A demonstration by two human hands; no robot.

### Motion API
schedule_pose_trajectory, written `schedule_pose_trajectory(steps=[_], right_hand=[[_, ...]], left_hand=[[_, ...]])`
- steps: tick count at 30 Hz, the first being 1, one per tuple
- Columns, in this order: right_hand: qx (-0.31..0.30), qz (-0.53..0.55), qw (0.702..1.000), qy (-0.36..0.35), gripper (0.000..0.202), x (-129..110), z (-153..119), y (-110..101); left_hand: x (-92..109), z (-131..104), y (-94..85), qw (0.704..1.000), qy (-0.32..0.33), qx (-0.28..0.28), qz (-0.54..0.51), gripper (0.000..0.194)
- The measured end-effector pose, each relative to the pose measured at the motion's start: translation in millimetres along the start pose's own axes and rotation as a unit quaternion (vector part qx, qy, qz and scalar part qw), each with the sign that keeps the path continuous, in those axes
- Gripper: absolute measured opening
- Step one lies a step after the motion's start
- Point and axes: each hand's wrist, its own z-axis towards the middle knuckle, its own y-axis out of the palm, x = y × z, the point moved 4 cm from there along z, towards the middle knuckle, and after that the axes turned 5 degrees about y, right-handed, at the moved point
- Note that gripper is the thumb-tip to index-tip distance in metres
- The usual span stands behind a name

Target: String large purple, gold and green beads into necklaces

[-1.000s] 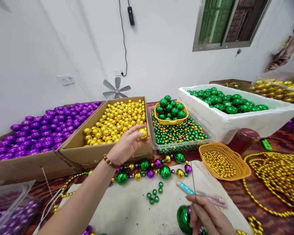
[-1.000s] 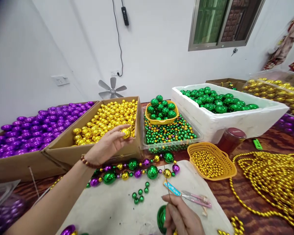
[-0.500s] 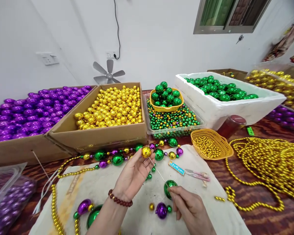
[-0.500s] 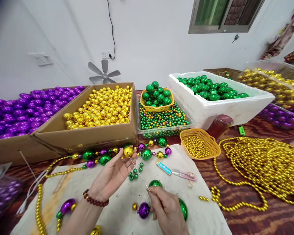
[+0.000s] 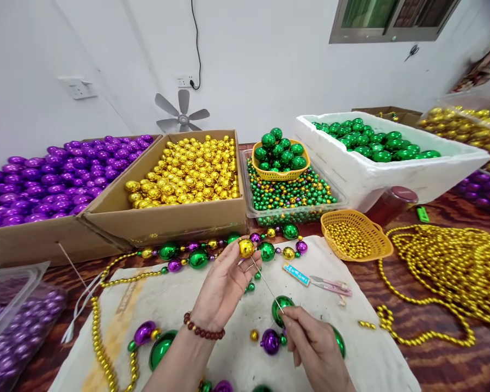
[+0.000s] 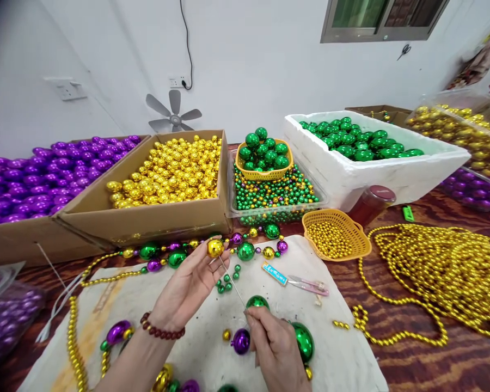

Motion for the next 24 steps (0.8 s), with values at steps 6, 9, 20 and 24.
schedule_pose_trajectory(steps=[6,9,20,24], right_hand=[[0.005,0.007,1.0,0.001,0.028,-1,5,6],[0.004,0.014,1.0,0.009,0.027,-1,10,11],[-0.054,0.047,0.997,0.024,0.03,-8,22,7],[-0.011,0.122,0.988,0.093,0.02,3,22,6]], left_hand=[[0,-7,3.6,0.997,0.032,-0.024,0.059,0.031],[-5,-15,7.9,0.995,0.031,-0.051,0.083,0.034],[-31,-24,1.1,0.978,0.004,-0.088,0.187,0.035],[-19,-16,-3.8,0.926,0.0,-0.137,0.353,0.037]])
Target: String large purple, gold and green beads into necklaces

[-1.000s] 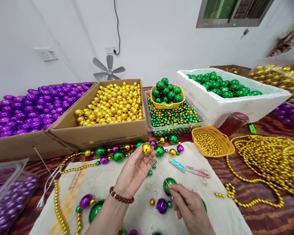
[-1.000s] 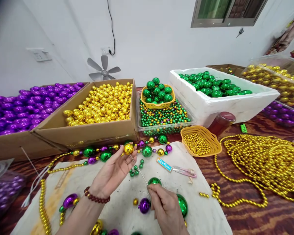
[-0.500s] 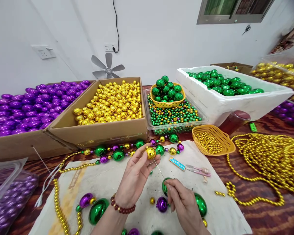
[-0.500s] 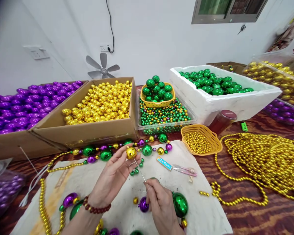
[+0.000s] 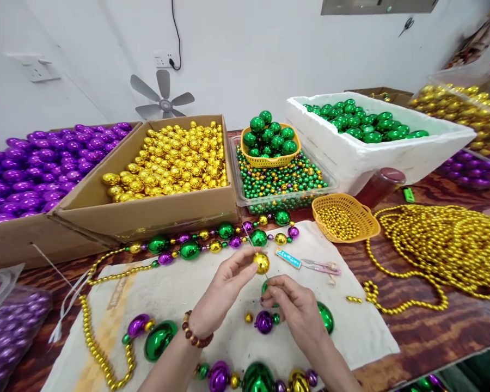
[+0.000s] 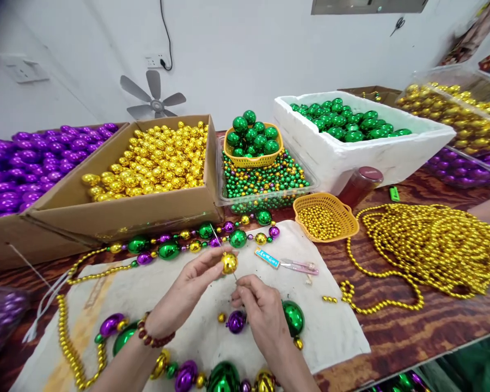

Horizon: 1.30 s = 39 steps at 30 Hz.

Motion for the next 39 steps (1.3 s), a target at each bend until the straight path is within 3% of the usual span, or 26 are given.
schedule_pose_trajectory(steps=[2,4,6,7,10,13,15,18,22,26,28,30,31,33,35,39], right_hand=[[0.015,0.022,1.0,0.006,0.02,1,1,0],[0.024,0.036,0.999,0.006,0.02,2,1,-1],[0.031,0.046,0.998,0.008,0.021,4,1,-3],[0.033,0.05,0.998,0.01,0.02,5,2,-4],[0.038,0.058,0.998,0.013,0.021,10,3,-7],[0.064,0.071,0.995,0.018,0.023,12,2,-13],[0.078,0.078,0.994,0.021,0.024,13,1,-16],[0.071,0.08,0.994,0.022,0.025,13,0,-16],[0.061,0.077,0.995,0.018,0.026,15,-1,-14],[0.061,0.057,0.996,0.009,0.026,11,-3,-15],[0.049,0.038,0.998,0.001,0.025,7,-4,-16],[0.022,0.018,1.0,-0.005,0.024,5,-6,-16],[0.006,0.009,1.0,-0.01,0.024,5,-7,-16],[-0.022,-0.011,0.999,-0.024,0.024,6,-9,-14],[-0.032,-0.029,0.998,-0.041,0.024,7,-10,-13],[-0.034,-0.044,0.997,-0.058,0.023,8,-12,-13]], left_hand=[[-1,4,-15.3,0.996,0.004,-0.006,0.086,0.036],[-5,8,-37.7,0.984,0.03,0.05,0.167,0.035],[-13,12,-56.4,0.952,0.058,0.093,0.287,0.029],[-20,14,-61.0,0.929,0.066,0.087,0.354,0.026],[-42,17,-58.0,0.857,0.084,0.013,0.509,0.021],[-54,19,-48.3,0.809,0.096,-0.006,0.58,0.024],[-58,23,-45.5,0.798,0.085,0.001,0.597,0.023],[-60,30,-46.5,0.811,0.063,0.0,0.581,0.016],[-59,40,-50.1,0.838,0.061,-0.001,0.543,0.008],[-51,41,-55.6,0.868,0.057,0.032,0.492,0.01],[-42,37,-60.2,0.928,0.037,0.074,0.363,0.015],[-35,31,-62.7,0.987,-0.002,0.115,0.112,0.018],[-32,28,-61.8,0.991,-0.02,0.127,-0.024,0.019],[-24,23,-57.4,0.969,-0.037,0.128,-0.208,0.019],[-17,21,-53.4,0.949,-0.038,0.126,-0.286,0.019],[-13,20,-49.3,0.928,-0.041,0.132,-0.345,0.019]])
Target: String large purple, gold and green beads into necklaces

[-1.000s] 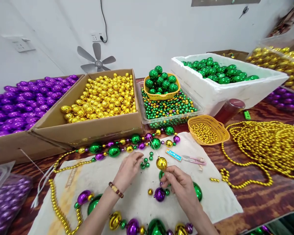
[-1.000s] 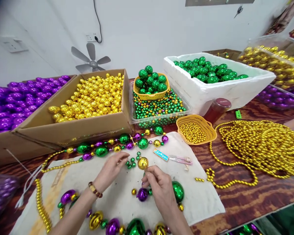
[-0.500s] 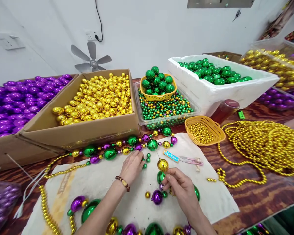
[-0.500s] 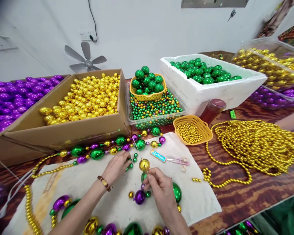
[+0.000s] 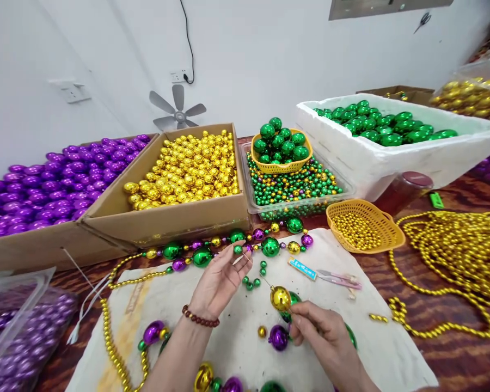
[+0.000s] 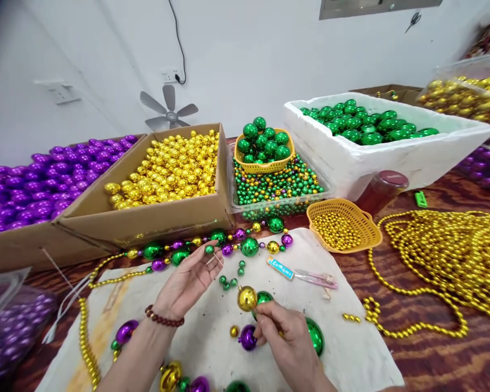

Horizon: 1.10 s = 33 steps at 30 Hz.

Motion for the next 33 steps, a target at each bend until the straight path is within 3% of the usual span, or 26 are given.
schedule_pose_trajectory(steps=[5,16,24,28,33], right_hand=[[0.003,-0.014,1.0,-0.001,0.021,-2,-2,-1],[-0.001,-0.016,1.0,0.006,0.021,4,-3,-1],[0.0,0.029,0.999,0.017,0.03,-4,5,6],[0.034,0.078,0.996,0.026,0.039,6,11,5],[0.052,0.122,0.988,0.076,0.046,18,8,6]], left_hand=[[-2,0,0.2,1.0,-0.005,-0.01,0.001,0.019],[0,-2,4.2,0.991,0.03,-0.033,0.127,0.019],[-4,-7,8.2,0.934,0.062,-0.048,0.348,0.045],[13,11,32.3,0.896,0.13,-0.068,0.419,0.052],[61,33,73.0,0.858,0.298,-0.045,0.417,0.044]])
